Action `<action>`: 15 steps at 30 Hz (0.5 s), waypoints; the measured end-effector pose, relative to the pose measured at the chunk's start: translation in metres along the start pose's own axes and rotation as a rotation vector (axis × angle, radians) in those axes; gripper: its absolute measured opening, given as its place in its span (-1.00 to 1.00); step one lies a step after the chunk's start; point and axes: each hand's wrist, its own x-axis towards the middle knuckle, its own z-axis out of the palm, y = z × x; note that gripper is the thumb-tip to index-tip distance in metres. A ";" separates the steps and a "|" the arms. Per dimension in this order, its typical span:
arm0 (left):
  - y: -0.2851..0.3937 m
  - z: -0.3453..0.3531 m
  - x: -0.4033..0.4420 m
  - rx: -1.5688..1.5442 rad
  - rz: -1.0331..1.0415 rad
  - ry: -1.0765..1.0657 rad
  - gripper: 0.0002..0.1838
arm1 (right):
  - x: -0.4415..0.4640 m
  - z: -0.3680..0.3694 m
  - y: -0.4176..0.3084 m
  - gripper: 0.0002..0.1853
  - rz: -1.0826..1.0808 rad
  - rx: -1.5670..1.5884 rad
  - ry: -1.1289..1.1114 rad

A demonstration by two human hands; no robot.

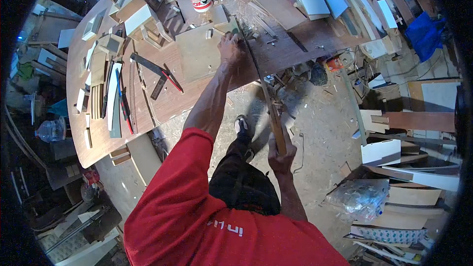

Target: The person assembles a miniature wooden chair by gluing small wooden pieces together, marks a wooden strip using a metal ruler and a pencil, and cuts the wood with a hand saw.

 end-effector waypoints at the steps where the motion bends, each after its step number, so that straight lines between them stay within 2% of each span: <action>1: 0.002 -0.002 -0.001 -0.002 -0.008 -0.021 -0.67 | 0.007 0.004 0.001 -0.56 0.002 -0.001 -0.001; 3: 0.005 -0.006 -0.003 -0.004 -0.008 -0.048 -0.69 | 0.023 0.013 0.002 -0.55 0.047 0.002 -0.090; 6: 0.010 -0.008 -0.001 -0.027 -0.015 -0.044 -0.70 | 0.012 0.009 0.000 -0.56 0.008 -0.036 -0.044; 7: 0.008 -0.008 0.000 0.037 -0.016 -0.088 -0.57 | 0.004 0.006 0.003 -0.57 -0.145 -0.068 -0.002; 8: 0.005 -0.008 0.000 0.104 -0.020 -0.135 -0.44 | -0.006 0.004 0.003 -0.57 -0.149 -0.068 -0.005; 10: 0.001 -0.007 -0.001 0.096 -0.016 -0.128 -0.44 | -0.017 -0.002 -0.005 -0.57 0.031 0.046 -0.016; 15: -0.010 0.001 0.000 0.108 0.008 -0.143 -0.45 | 0.012 0.016 0.007 -0.57 -0.024 -0.025 -0.050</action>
